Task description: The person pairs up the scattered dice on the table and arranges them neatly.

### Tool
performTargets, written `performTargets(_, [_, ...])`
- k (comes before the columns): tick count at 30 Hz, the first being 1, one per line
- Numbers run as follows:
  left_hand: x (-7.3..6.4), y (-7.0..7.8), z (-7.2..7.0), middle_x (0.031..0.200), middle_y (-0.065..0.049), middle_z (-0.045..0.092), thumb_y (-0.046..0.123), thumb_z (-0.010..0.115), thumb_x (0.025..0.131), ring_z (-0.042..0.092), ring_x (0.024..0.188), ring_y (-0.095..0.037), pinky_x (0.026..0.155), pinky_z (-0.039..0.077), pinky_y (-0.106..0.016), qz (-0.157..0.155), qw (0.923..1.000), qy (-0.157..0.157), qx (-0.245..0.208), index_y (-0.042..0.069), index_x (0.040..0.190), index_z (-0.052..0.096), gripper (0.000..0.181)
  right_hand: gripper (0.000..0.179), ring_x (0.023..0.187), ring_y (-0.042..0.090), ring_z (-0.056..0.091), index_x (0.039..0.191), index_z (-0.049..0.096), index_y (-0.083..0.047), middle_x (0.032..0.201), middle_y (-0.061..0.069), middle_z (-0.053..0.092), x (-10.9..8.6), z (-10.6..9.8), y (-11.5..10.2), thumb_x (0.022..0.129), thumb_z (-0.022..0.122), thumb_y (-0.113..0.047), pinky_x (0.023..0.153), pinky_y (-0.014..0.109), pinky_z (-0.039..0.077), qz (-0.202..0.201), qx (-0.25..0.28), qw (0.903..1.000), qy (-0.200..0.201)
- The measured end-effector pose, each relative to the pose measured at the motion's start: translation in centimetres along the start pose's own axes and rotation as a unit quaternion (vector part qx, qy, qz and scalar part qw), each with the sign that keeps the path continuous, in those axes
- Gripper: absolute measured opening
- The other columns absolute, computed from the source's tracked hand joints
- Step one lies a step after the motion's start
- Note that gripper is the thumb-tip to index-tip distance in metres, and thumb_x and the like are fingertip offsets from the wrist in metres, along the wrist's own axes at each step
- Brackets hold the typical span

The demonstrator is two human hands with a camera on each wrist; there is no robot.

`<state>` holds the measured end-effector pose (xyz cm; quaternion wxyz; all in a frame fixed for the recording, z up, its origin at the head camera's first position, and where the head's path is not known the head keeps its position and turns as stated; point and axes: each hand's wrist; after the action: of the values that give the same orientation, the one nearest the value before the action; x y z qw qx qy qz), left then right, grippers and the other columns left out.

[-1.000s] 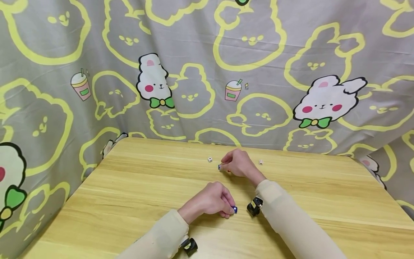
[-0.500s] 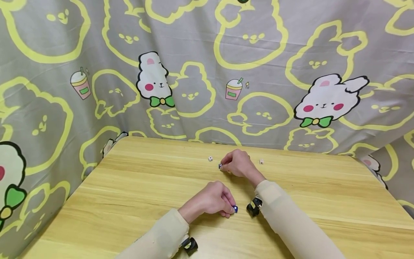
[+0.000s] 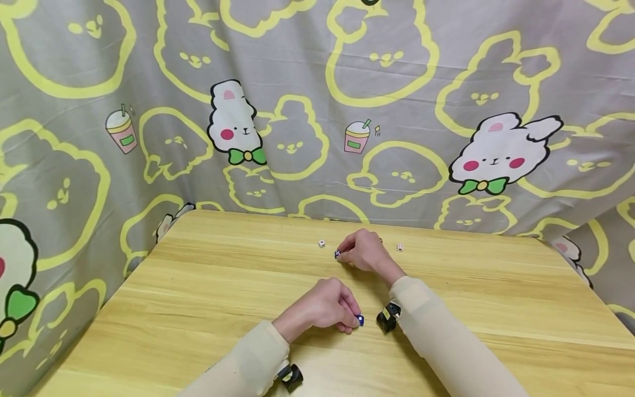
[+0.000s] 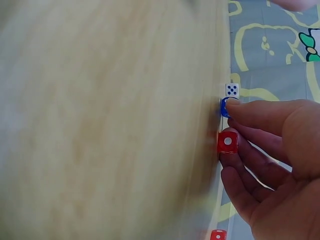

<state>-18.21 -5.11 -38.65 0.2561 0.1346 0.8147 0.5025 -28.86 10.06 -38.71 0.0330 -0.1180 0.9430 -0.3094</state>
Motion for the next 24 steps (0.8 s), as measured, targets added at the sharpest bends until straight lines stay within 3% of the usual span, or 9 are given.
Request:
performTargets(16, [-0.03,0.06,0.02,0.072,-0.008,0.077,-0.009,0.082,0.084,0.069,0.057,-0.013,0.057,0.061,-0.026,0.002,1.0000,0.002,-0.004,0.001,0.082,0.075,0.012,0.010,0.089,0.015,0.065,0.096,0.085,-0.017,0.093,-0.004,0.082,-0.21,-0.20,0.07,0.089,0.086,-0.023,0.078,0.028,0.049,-0.002,0.009,1.0000,-0.002])
performTargets(24, [0.03,-0.03,0.02,0.072,-0.008,0.076,-0.008,0.082,0.084,0.069,0.057,-0.013,0.058,0.061,-0.027,0.004,1.0000,0.000,0.000,0.001,0.083,0.075,0.011,0.012,0.077,0.011,0.067,0.100,0.085,-0.017,0.088,-0.004,0.081,-0.48,-0.79,-0.10,0.090,0.085,-0.024,0.070,0.026,0.051,-0.009,0.024,0.9997,0.002])
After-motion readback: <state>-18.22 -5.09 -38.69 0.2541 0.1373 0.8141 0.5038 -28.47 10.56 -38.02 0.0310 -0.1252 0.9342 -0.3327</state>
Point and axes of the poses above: each hand's wrist, its own x-axis towards the middle knuckle, its own z-axis out of the palm, y = z × x
